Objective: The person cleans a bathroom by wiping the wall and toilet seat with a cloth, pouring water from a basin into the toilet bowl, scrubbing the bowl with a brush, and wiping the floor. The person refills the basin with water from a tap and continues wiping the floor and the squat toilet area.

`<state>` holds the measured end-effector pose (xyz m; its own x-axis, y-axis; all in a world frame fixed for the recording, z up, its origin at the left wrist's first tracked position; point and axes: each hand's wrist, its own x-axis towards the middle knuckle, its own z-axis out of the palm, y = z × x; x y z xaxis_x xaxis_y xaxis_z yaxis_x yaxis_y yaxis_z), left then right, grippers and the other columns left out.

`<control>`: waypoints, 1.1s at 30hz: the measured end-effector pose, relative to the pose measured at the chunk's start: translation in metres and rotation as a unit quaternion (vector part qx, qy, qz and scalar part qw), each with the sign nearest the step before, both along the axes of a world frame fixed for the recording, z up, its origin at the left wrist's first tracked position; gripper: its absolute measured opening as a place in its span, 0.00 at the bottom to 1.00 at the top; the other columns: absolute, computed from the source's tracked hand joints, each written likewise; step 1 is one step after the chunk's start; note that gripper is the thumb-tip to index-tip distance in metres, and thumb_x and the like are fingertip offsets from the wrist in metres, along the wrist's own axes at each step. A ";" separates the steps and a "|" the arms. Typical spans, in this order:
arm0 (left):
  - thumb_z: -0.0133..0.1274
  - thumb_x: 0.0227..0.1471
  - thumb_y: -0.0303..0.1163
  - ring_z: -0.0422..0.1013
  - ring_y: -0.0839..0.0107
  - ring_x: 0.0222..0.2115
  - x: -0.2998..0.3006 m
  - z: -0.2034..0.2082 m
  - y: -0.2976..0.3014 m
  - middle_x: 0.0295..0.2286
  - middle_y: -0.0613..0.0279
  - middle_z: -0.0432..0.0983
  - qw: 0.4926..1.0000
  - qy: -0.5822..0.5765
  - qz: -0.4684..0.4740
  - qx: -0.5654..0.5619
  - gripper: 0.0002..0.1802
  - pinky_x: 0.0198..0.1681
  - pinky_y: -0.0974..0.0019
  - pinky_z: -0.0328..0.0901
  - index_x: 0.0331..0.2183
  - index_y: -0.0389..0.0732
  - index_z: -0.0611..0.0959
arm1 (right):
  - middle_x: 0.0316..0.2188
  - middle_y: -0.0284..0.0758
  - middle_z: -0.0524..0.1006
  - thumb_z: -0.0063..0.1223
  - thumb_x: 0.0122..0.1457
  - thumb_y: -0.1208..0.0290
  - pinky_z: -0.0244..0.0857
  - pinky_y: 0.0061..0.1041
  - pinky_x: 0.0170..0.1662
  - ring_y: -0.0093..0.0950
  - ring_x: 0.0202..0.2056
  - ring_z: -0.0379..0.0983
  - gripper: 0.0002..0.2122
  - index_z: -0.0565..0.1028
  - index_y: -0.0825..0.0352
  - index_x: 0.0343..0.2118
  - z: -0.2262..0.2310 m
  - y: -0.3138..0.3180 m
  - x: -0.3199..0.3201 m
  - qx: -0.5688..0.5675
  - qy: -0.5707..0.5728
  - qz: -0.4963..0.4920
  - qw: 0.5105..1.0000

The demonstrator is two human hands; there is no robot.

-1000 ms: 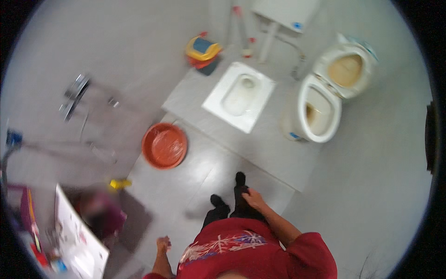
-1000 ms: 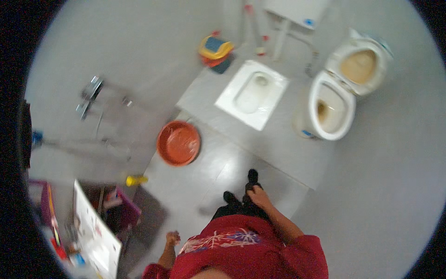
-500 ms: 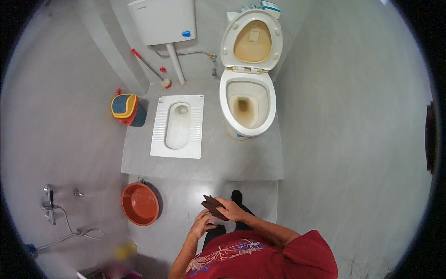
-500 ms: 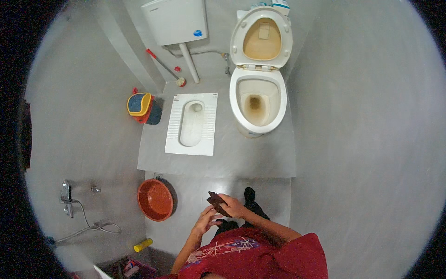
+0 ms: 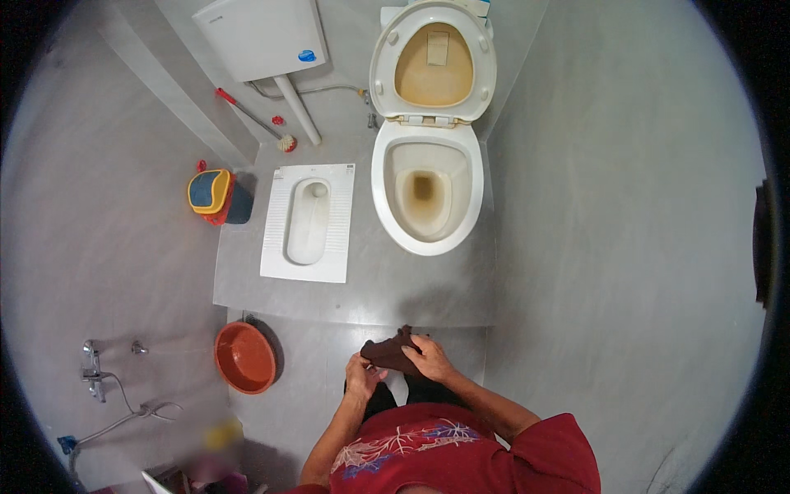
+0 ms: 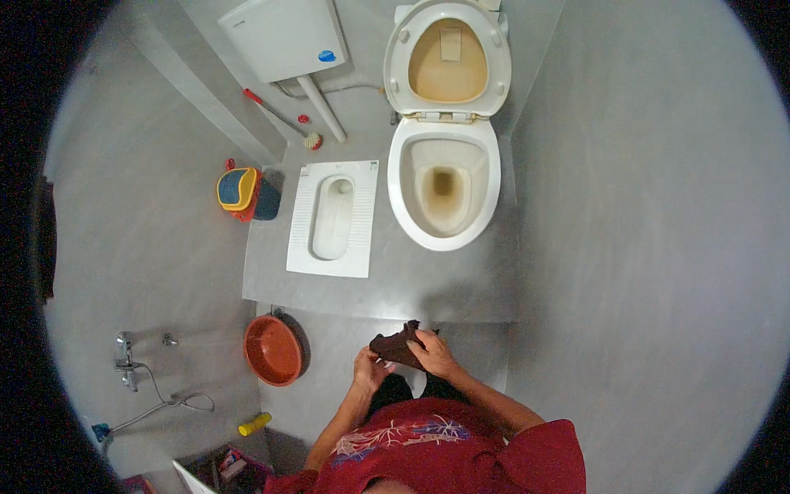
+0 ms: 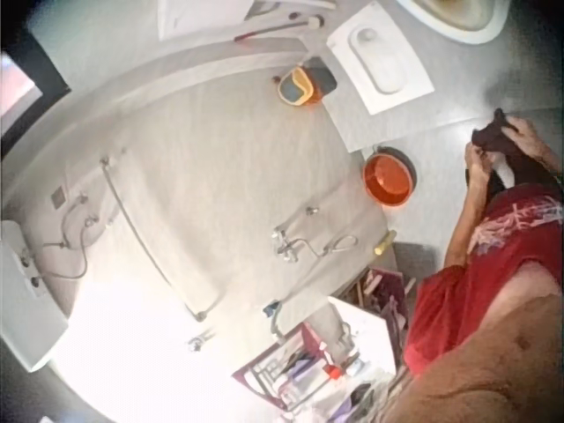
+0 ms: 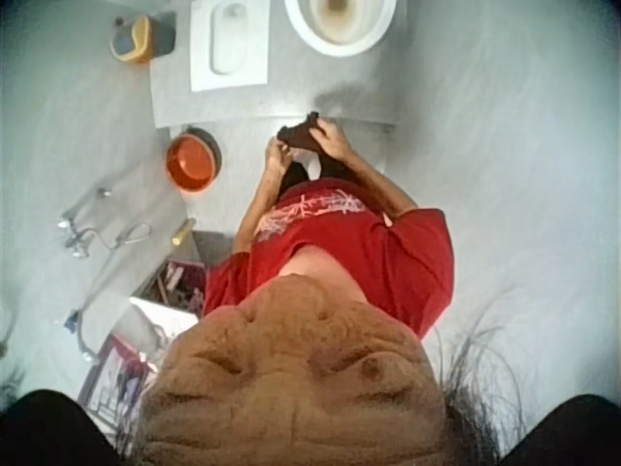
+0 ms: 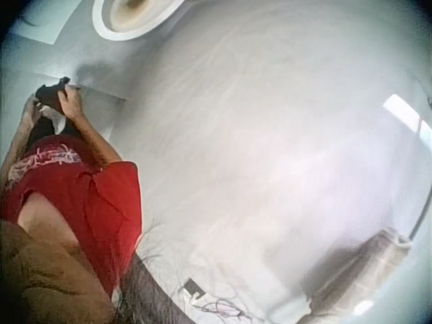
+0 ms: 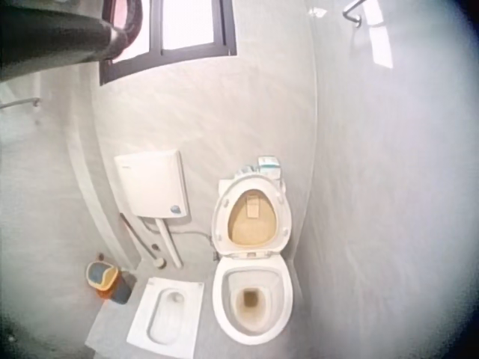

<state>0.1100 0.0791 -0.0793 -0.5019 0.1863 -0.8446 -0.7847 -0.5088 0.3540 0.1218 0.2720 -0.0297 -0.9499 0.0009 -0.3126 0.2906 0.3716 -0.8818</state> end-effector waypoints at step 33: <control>0.55 0.43 0.35 0.65 0.69 0.37 -0.275 0.060 -0.154 0.37 0.66 0.68 0.997 0.022 0.012 0.079 0.20 0.31 0.60 0.62 0.41 0.48 0.69 | 0.30 0.38 0.68 0.52 0.47 0.75 0.59 0.22 0.36 0.30 0.32 0.66 0.09 0.70 0.72 0.31 0.043 -0.189 -0.316 -0.021 0.077 0.003 0.997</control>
